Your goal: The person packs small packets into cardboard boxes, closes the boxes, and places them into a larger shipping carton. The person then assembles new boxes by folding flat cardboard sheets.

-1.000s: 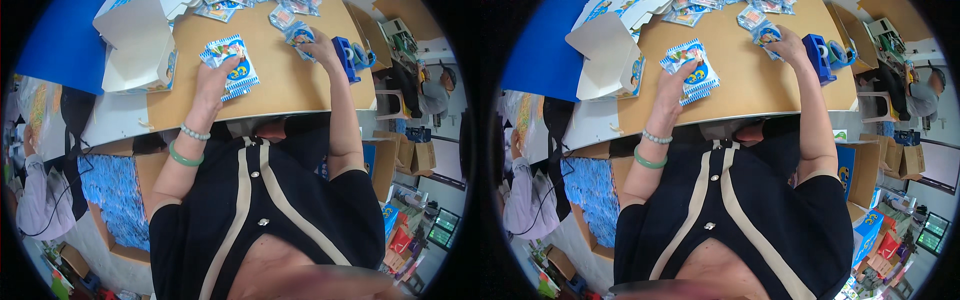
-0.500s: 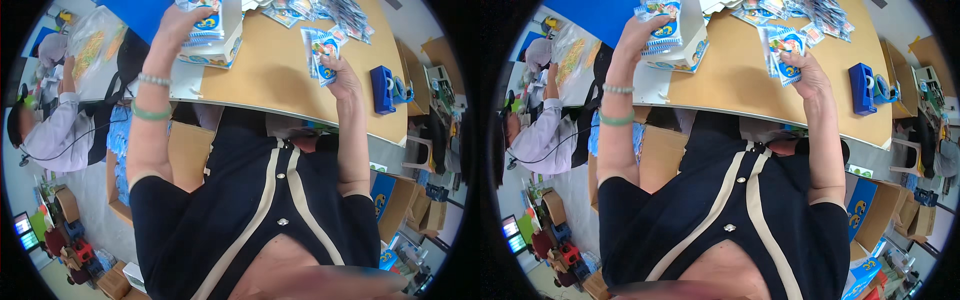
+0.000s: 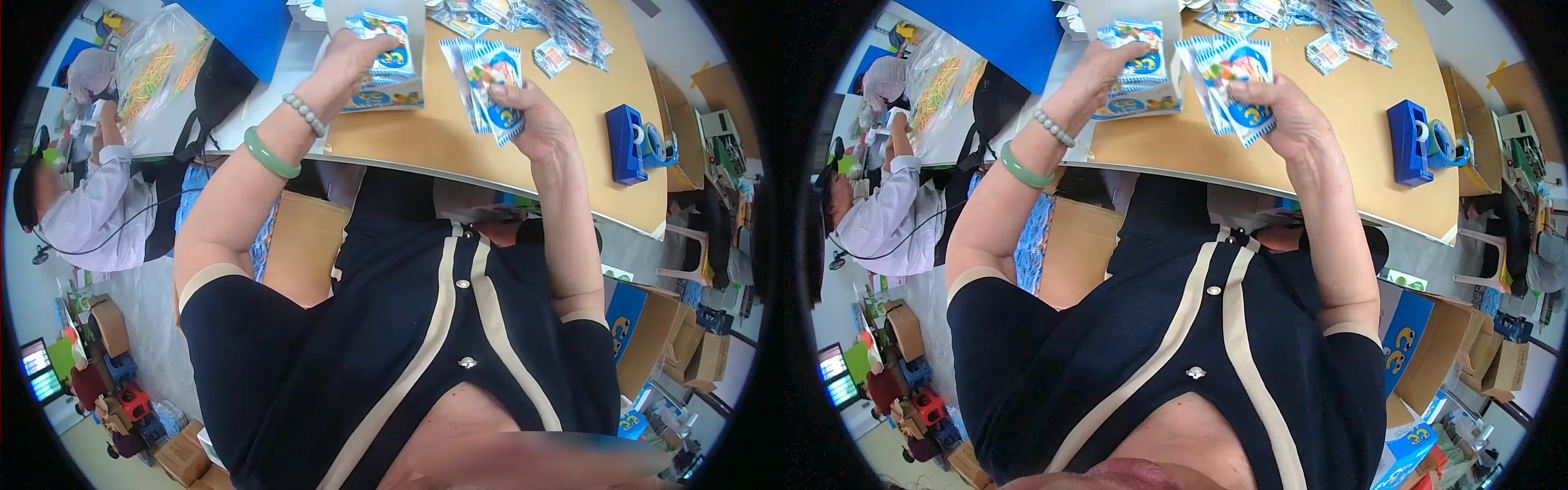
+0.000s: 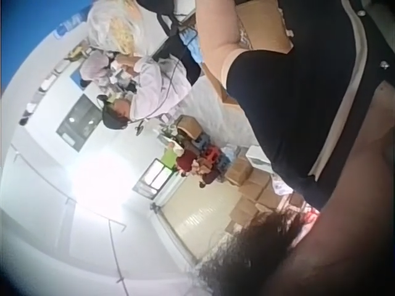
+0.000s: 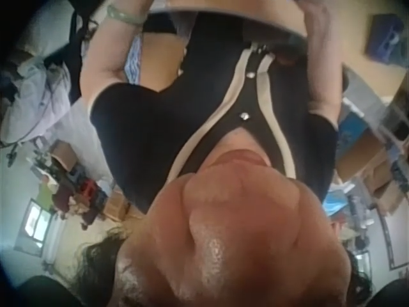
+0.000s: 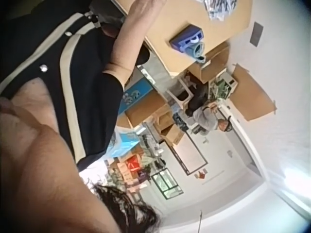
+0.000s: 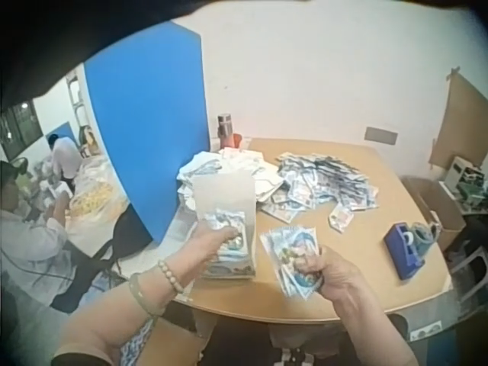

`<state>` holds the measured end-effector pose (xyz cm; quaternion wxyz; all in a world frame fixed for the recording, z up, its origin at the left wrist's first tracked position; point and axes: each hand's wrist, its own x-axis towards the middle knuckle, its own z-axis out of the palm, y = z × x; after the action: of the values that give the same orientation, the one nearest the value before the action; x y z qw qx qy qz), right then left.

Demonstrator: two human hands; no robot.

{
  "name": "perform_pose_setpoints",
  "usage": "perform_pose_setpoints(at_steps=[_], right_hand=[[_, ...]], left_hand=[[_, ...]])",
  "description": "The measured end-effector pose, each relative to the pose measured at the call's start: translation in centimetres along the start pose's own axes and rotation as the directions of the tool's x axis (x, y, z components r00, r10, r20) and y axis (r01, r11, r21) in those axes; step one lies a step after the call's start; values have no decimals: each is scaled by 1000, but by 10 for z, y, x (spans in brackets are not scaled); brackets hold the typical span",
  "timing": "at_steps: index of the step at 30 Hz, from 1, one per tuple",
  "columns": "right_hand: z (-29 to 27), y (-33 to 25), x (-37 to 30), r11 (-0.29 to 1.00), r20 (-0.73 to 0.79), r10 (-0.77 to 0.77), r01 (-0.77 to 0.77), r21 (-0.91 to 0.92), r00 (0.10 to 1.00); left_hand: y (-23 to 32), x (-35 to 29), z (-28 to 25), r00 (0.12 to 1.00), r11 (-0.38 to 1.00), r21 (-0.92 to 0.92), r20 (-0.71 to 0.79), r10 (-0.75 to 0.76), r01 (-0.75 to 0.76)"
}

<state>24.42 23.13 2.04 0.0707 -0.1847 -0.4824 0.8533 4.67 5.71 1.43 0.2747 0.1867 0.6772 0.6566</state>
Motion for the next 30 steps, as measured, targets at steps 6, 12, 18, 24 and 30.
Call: perform_pose_setpoints(at_steps=[6, 12, 18, 24, 30], right_hand=[[79, -8, 44, 990, 178, -139, 141, 2, 974], [109, 2, 74, 943, 67, -228, 238, -231, 971], [113, 1, 82, 893, 95, -307, 321, -314, 947], [120, -16, 64, 848, 18, -382, 358, -390, 924], [99, -37, 53, 959, 66, -263, 268, -94, 963]], left_hand=[[10, 1, 5, 998, 976, -220, 56, 14, -1], [26, -7, -21, 997, 994, -91, -52, 58, -63], [26, -14, -43, 997, 995, -66, 18, 77, -76], [34, -28, -52, 991, 935, -327, 43, -129, 136], [47, -70, -49, 980, 962, -227, -93, -178, 153]])
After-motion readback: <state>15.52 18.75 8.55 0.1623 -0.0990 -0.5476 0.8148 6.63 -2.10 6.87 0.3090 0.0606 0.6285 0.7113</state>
